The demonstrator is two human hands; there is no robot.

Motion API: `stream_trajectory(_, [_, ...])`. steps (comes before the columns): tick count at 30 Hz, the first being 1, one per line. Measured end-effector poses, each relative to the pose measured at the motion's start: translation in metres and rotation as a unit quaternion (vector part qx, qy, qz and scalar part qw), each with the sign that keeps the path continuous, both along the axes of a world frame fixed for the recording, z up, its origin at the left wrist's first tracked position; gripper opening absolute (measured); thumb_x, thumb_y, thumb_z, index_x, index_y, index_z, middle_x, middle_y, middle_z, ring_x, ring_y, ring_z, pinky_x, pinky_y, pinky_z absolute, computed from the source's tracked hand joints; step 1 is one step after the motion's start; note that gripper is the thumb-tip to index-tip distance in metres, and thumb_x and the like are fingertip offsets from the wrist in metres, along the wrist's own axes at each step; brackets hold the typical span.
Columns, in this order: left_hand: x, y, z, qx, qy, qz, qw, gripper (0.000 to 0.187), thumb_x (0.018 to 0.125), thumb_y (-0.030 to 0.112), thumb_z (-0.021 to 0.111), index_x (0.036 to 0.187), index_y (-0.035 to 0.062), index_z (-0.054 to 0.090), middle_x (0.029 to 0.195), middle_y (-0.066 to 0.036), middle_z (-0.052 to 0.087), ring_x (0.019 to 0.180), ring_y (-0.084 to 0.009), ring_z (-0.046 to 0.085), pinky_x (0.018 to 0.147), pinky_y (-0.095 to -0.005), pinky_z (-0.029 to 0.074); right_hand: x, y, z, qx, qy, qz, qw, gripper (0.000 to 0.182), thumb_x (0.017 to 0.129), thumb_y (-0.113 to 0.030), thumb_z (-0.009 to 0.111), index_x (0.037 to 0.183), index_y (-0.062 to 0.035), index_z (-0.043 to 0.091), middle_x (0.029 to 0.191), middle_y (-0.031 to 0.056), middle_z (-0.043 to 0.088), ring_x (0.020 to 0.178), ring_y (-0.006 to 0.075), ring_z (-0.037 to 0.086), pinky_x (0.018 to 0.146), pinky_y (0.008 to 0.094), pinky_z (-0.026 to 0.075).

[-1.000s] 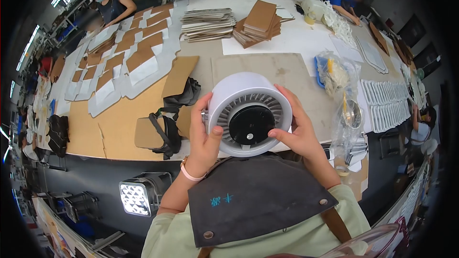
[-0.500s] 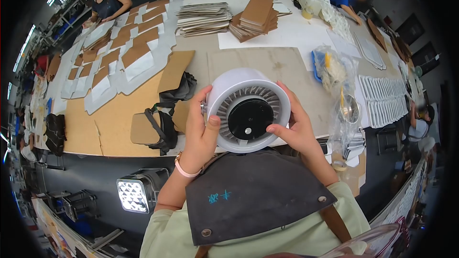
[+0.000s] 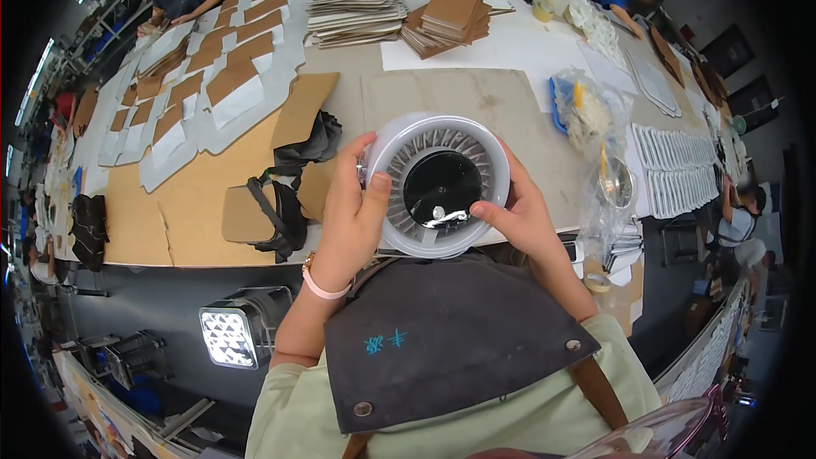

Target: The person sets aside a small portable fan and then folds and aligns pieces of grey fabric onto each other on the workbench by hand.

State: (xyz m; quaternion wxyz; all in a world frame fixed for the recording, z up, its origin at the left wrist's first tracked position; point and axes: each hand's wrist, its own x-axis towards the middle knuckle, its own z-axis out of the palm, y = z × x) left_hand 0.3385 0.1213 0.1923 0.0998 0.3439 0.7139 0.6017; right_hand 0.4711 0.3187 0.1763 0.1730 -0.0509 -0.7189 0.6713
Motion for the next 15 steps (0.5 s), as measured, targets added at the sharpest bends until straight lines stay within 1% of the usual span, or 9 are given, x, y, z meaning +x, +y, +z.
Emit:
stream_trajectory(3, [0.000, 0.001, -0.001, -0.007, 0.012, 0.015, 1.000, 0.052, 0.098, 0.038, 0.045, 0.131, -0.0017, 0.040, 0.114, -0.017, 0.052, 0.098, -0.0211, 0.052, 0.089, -0.0308, 0.040, 0.000, -0.002, 0.000, 0.005, 0.000, -0.011, 1.000, 0.085, 0.074, -0.016, 0.078, 0.144, -0.0042, 0.031, 0.140, 0.0119, 0.040, 0.129, 0.0222, 0.040, 0.105, 0.0365, 0.034])
stream_trajectory(6, [-0.005, 0.000, -0.011, 0.002, -0.063, -0.003, 0.998, 0.051, 0.099, 0.039, 0.044, 0.131, -0.0002, 0.040, 0.109, -0.013, 0.052, 0.094, -0.0179, 0.050, 0.086, -0.0290, 0.041, 0.000, -0.002, 0.000, 0.040, 0.002, -0.028, 0.999, 0.082, 0.074, -0.015, 0.078, 0.143, -0.0042, 0.034, 0.139, 0.0117, 0.042, 0.126, 0.0217, 0.043, 0.102, 0.0359, 0.038])
stream_trajectory(9, [-0.007, 0.004, -0.021, 0.044, -0.066, -0.011, 0.997, 0.050, 0.099, 0.040, 0.042, 0.131, 0.0017, 0.041, 0.105, -0.009, 0.051, 0.090, -0.0144, 0.047, 0.084, -0.0268, 0.039, 0.000, -0.005, 0.007, 0.063, -0.007, -0.044, 0.997, 0.080, 0.074, -0.014, 0.078, 0.141, -0.0044, 0.036, 0.136, 0.0119, 0.044, 0.122, 0.0215, 0.047, 0.098, 0.0350, 0.041])
stream_trajectory(12, [-0.007, 0.007, -0.028, 0.075, -0.114, -0.021, 0.990, 0.049, 0.100, 0.040, 0.040, 0.131, 0.0026, 0.041, 0.102, -0.005, 0.049, 0.089, -0.0128, 0.044, 0.083, -0.0255, 0.038, 0.000, -0.006, 0.010, 0.089, -0.010, -0.062, 0.994, 0.079, 0.073, -0.014, 0.079, 0.140, -0.0048, 0.038, 0.135, 0.0123, 0.045, 0.120, 0.0216, 0.048, 0.097, 0.0340, 0.042])
stream_trajectory(13, [-0.006, 0.008, -0.028, 0.076, -0.133, -0.017, 0.988, 0.052, 0.100, 0.043, 0.038, 0.131, 0.0015, 0.041, 0.107, -0.006, 0.050, 0.094, -0.0131, 0.045, 0.087, -0.0259, 0.037, 0.000, -0.006, 0.012, 0.096, -0.013, -0.064, 0.993, 0.079, 0.072, -0.014, 0.079, 0.140, -0.0050, 0.039, 0.135, 0.0126, 0.045, 0.120, 0.0218, 0.049, 0.096, 0.0337, 0.042])
stream_trajectory(15, [-0.005, 0.010, -0.029, 0.070, -0.121, -0.019, 0.990, 0.058, 0.100, 0.048, 0.035, 0.131, -0.0005, 0.040, 0.119, -0.010, 0.050, 0.108, -0.0159, 0.046, 0.095, -0.0291, 0.036, 0.000, -0.005, 0.014, 0.112, -0.018, -0.065, 0.991, 0.079, 0.072, -0.014, 0.079, 0.139, -0.0055, 0.039, 0.134, 0.0130, 0.046, 0.119, 0.0221, 0.049, 0.096, 0.0332, 0.043])
